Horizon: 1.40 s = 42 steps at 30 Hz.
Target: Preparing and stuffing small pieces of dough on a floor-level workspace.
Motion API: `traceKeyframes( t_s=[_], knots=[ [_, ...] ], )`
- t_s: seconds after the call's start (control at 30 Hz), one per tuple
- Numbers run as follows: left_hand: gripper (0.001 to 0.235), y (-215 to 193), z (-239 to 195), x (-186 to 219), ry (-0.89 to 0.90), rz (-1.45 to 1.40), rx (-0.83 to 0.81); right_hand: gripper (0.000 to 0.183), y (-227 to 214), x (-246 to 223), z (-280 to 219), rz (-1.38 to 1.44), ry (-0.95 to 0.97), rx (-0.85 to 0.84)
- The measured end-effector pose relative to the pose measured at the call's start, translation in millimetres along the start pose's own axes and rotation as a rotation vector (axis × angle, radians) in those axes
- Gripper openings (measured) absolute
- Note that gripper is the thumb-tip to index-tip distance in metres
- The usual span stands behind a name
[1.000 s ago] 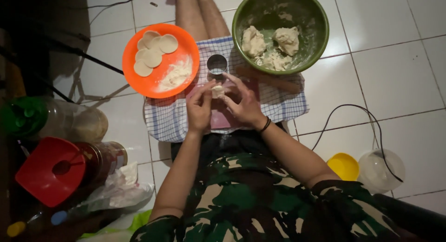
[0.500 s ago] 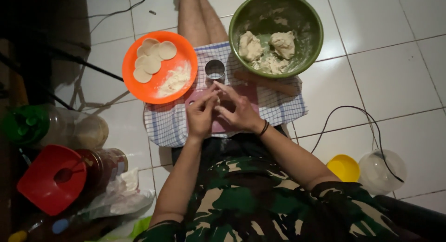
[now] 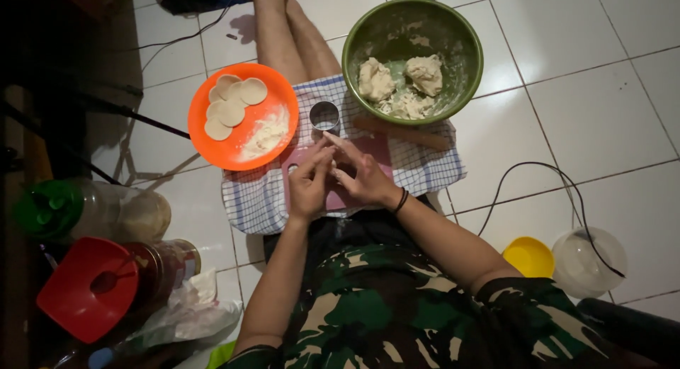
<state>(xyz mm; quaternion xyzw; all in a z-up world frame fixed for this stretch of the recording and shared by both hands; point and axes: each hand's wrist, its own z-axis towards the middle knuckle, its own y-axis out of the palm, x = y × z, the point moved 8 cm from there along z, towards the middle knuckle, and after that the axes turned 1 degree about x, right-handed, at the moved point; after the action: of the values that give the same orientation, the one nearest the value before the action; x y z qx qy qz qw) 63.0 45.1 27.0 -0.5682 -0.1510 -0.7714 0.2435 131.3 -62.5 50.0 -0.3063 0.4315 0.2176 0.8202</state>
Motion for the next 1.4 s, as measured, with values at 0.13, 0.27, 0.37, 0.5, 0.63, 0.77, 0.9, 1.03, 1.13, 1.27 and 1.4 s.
traceKeyframes(
  t_s=[0.13,0.27,0.37,0.5,0.63,0.77,0.9,1.03,1.13,1.27,1.4],
  knots=[
    [0.02,-3,-1,3,-0.032,-0.052,0.052,0.075,3,2,0,-0.027,-0.019,-0.019],
    [0.021,-7,0,-9,0.075,-0.047,0.012,0.077,5,6,-1,0.051,0.059,-0.055],
    [0.046,-6,2,-10,0.042,-0.111,-0.076,0.068,0,29,-2,0.198,0.123,0.057],
    [0.037,-1,-1,-10,-0.083,-0.257,-0.079,0.064,-5,40,-5,0.282,0.158,0.102],
    [0.031,-4,2,-5,-0.038,-0.12,-0.03,0.06,-1,36,-4,0.359,0.189,0.082],
    [0.028,-7,1,1,-0.04,-0.131,-0.002,0.061,1,24,-1,0.284,0.162,0.032],
    [0.033,-7,2,2,-0.004,-0.181,-0.001,0.066,2,20,-3,0.059,0.139,0.032],
    [0.036,-4,2,11,-0.07,-0.246,-0.017,0.063,-3,16,2,0.084,0.167,0.058],
    [0.038,-4,1,-15,-0.122,-0.282,-0.063,0.066,2,21,-1,0.042,0.142,0.022],
    [0.034,-5,0,-13,-0.068,-0.189,-0.027,0.063,4,22,-5,0.015,0.141,0.014],
    [0.033,-6,-4,-19,-0.067,-0.164,-0.001,0.07,4,15,-5,0.006,0.109,0.023]
  ],
)
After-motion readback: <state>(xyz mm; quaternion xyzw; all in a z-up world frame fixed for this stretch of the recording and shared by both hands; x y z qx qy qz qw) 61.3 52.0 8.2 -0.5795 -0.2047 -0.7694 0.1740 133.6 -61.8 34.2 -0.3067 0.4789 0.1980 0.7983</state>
